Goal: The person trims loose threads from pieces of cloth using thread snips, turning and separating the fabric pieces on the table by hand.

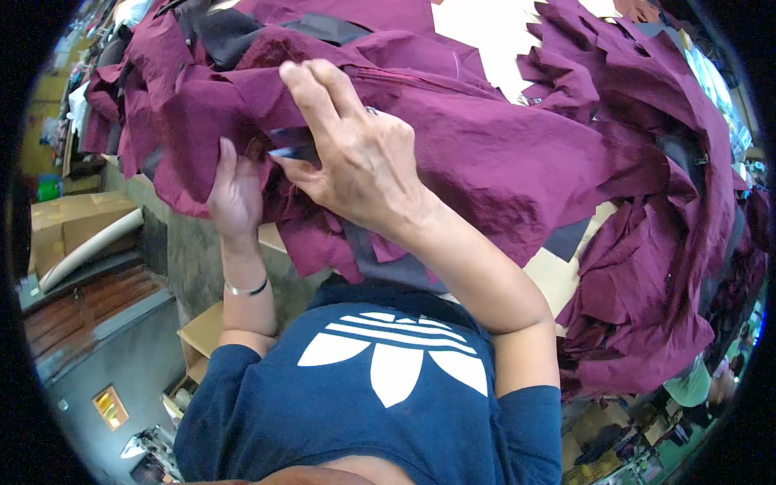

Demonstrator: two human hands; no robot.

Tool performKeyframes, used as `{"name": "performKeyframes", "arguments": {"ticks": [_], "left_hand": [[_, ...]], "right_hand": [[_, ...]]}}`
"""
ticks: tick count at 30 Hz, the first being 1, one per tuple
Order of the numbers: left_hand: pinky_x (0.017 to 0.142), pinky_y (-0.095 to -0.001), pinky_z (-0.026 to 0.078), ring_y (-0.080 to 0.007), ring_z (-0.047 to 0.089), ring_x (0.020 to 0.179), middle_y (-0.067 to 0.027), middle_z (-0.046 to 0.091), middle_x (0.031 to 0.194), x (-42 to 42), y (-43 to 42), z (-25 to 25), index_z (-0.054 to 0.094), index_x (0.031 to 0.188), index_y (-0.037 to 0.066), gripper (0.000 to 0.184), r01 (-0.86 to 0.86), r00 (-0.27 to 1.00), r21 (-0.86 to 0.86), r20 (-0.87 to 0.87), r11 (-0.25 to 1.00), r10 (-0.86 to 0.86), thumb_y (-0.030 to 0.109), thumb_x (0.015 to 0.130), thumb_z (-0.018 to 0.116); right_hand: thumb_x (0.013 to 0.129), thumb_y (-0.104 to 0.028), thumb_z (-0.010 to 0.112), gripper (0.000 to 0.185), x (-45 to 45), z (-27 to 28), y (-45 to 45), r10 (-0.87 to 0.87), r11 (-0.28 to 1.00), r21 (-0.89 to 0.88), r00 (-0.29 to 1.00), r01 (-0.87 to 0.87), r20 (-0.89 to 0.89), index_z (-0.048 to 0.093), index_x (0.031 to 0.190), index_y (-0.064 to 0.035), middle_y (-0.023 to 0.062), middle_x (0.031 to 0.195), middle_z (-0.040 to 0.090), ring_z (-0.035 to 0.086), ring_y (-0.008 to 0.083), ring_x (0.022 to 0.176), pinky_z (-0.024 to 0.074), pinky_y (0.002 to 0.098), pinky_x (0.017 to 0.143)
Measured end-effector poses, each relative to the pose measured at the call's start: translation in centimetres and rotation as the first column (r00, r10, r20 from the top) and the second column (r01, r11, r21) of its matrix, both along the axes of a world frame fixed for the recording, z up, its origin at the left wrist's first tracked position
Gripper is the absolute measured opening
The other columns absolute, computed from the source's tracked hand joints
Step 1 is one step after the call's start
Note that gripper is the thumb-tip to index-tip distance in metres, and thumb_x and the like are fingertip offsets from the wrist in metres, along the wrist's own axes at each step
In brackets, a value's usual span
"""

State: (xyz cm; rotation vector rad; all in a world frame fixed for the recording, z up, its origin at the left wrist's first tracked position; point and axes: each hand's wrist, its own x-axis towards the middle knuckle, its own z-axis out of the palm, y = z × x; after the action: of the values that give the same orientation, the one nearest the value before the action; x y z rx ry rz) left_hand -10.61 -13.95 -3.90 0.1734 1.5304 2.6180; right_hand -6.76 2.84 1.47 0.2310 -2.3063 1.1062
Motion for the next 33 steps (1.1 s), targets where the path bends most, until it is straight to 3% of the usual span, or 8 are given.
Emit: {"name": "performKeyframes", "arguments": {"ticks": [5, 8, 10, 13, 15, 21, 25, 33], "left_hand": [[0.087, -0.0315, 0.042, -0.0208, 0.053, 0.099, -0.0139, 0.054, 0.111, 0.2, 1.6, 7.4, 0.055, 0.107, 0.001, 0.030, -0.049, 0.577, -0.626, -0.654, 0.778, -0.490, 0.013, 0.081, 0.058], [0.087, -0.0310, 0.043, -0.0215, 0.052, 0.102, -0.0150, 0.050, 0.110, -0.1, 4.2, 7.6, 0.054, 0.101, 0.000, 0.027, 0.108, 0.748, -0.325, -0.596, 0.940, -0.292, 0.003, 0.075, 0.061], [0.096, -0.0394, 0.037, -0.0281, 0.049, 0.110, -0.0168, 0.052, 0.113, -2.3, 4.9, 7.6, 0.052, 0.109, 0.001, 0.038, 0.114, 0.588, -0.591, -0.608, 0.799, -0.533, 0.000, 0.071, 0.058], [0.105, -0.0452, 0.022, -0.0255, 0.041, 0.121, -0.0044, 0.056, 0.114, -3.9, 6.8, 6.6, 0.055, 0.110, 0.010, 0.051, -0.230, 0.363, -0.875, -0.484, 0.427, -0.796, -0.004, 0.061, 0.058], [0.106, -0.0479, 0.019, -0.0234, 0.039, 0.123, -0.0028, 0.056, 0.114, -4.8, 7.6, 5.4, 0.056, 0.108, 0.012, 0.050, -0.391, 0.305, -0.872, -0.424, 0.294, -0.853, -0.001, 0.060, 0.060], [0.092, -0.0407, 0.038, -0.0303, 0.052, 0.109, -0.0174, 0.061, 0.097, -3.8, 8.2, 7.3, 0.036, 0.065, 0.007, 0.029, 0.382, 0.252, -0.703, -0.545, 0.600, -0.800, 0.006, 0.060, 0.064], [0.073, -0.0237, 0.044, -0.0122, 0.056, 0.081, -0.0073, 0.059, 0.085, -0.3, 6.9, 8.4, 0.042, 0.076, 0.005, 0.025, 0.691, 0.512, -0.594, 0.000, 0.412, -0.859, 0.001, 0.066, 0.064], [0.076, -0.0272, 0.042, -0.0170, 0.057, 0.080, -0.0096, 0.060, 0.086, 2.3, 5.6, 5.9, 0.058, 0.071, 0.001, 0.016, 0.682, 0.507, -0.586, -0.055, 0.439, -0.860, -0.010, 0.060, 0.054]], "right_hand": [[0.057, -0.004, 0.069, 0.043, 0.3, 0.5, 1.6, 0.141, 0.989, -0.014, 0.969, -0.147, -0.202, 0.054, 0.098, -0.0064, 0.0102, 0.087, 0.057, 0.060, 0.0271, 0.072, 0.0504, 0.0333, 0.058], [0.063, -0.001, 0.058, 0.027, 2.0, -0.6, 3.2, 0.133, 0.933, -0.310, 0.976, -0.181, -0.171, 0.057, 0.091, -0.0012, 0.0125, 0.083, 0.057, 0.058, 0.0265, 0.073, 0.0474, 0.0313, 0.063], [0.075, -0.016, 0.050, 0.024, 3.1, -2.8, 4.7, 0.150, 0.821, -0.528, 0.975, -0.217, -0.166, 0.057, 0.086, 0.0038, 0.0128, 0.083, 0.057, 0.058, 0.0221, 0.076, 0.0456, 0.0284, 0.066], [0.084, -0.034, 0.039, 0.045, 5.2, -3.3, 6.6, 0.211, 0.477, -0.846, 0.966, -0.237, -0.151, 0.057, 0.083, 0.0068, 0.0119, 0.083, 0.055, 0.053, 0.0181, 0.078, 0.0432, 0.0273, 0.072], [0.085, -0.028, 0.041, 0.037, 4.9, -4.6, 6.4, 0.075, -0.207, -0.962, 0.978, -0.178, -0.197, 0.058, 0.086, 0.0053, 0.0125, 0.085, 0.055, 0.054, 0.0189, 0.079, 0.0432, 0.0278, 0.074], [0.084, -0.017, 0.059, 0.029, 6.9, 1.3, 9.2, -0.134, 0.465, -0.885, 0.990, 0.014, -0.055, 0.055, 0.106, 0.0010, 0.0058, 0.100, 0.061, 0.058, 0.0160, 0.088, 0.0445, 0.0278, 0.082], [0.080, -0.019, 0.064, 0.016, 5.5, -0.9, 8.9, -0.117, 0.119, -0.933, 0.938, 0.341, 0.328, 0.061, 0.088, -0.0047, 0.0014, 0.080, 0.063, 0.058, 0.0084, 0.065, 0.0479, 0.0213, 0.058], [0.079, -0.030, 0.065, 0.027, 8.5, -4.9, 12.3, 0.255, 0.228, -0.810, 0.770, 0.540, 0.585, 0.051, 0.064, -0.0125, -0.0022, 0.060, 0.052, 0.040, 0.0051, 0.040, 0.0346, 0.0188, 0.037]]}}
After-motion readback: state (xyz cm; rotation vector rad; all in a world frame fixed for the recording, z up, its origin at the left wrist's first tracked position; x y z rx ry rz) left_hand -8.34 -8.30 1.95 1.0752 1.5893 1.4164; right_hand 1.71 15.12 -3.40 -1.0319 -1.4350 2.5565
